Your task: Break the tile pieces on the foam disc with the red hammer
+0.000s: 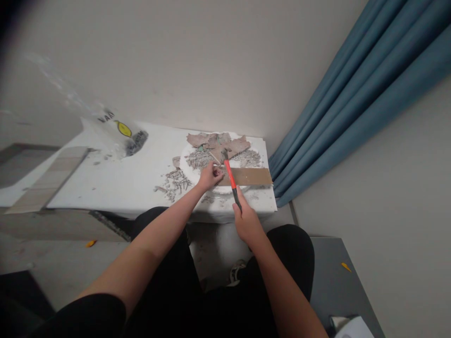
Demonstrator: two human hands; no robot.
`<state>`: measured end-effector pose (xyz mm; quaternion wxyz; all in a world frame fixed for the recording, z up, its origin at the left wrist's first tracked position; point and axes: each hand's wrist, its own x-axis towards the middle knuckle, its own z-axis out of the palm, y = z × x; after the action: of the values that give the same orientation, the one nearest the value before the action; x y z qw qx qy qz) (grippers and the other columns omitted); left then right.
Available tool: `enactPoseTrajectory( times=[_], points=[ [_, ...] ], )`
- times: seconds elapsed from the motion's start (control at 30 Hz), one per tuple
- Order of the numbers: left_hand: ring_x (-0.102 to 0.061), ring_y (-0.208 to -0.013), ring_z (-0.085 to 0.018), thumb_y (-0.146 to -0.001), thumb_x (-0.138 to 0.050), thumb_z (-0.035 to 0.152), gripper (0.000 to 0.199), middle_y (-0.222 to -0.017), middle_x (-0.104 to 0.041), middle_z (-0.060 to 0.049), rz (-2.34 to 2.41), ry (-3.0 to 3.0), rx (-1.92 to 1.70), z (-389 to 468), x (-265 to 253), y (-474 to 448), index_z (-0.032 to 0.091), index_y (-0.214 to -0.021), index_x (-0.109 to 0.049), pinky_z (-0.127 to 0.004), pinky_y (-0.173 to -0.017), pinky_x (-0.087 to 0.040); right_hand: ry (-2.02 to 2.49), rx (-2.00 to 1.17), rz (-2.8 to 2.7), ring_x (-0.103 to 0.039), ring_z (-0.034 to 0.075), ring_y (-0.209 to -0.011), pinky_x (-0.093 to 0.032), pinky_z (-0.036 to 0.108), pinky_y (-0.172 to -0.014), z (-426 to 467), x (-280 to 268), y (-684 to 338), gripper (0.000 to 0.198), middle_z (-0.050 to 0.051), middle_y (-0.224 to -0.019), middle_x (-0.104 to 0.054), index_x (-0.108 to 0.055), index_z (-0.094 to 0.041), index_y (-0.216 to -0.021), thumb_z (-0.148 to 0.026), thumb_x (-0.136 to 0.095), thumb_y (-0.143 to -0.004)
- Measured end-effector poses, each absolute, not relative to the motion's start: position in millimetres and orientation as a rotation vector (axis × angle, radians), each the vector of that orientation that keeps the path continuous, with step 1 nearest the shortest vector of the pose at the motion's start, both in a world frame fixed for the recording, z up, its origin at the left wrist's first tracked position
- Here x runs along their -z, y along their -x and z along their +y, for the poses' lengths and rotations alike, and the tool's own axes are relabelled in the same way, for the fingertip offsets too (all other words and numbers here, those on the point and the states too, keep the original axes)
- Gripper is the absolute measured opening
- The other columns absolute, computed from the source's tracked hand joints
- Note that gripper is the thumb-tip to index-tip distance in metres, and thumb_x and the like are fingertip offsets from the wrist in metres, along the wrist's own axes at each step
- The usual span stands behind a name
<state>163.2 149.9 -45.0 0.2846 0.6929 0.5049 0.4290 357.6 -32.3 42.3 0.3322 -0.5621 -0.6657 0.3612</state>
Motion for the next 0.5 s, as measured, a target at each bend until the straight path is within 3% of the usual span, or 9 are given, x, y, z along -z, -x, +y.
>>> enactPoseTrajectory(
  times=[0.5],
  points=[
    [-0.06, -0.066, -0.013, -0.074, -0.066, 0.018, 0.042, -0.073, -0.065, 0.005, 1.358, -1.881, -1.121, 151.1, 46.4, -163.1, 0.022, -0.112, -0.047, -0.026, -0.068, -0.045, 1.487, -0.995, -1.712, -0.032, 0.024, -0.152, -0.024, 0.044, -0.125, -37.7, -30.9, -353.8, 0.067, 0.007, -0.161, -0.041, -0.029, -0.017, -0.162, -0.032, -0.044, -0.099]
  ],
)
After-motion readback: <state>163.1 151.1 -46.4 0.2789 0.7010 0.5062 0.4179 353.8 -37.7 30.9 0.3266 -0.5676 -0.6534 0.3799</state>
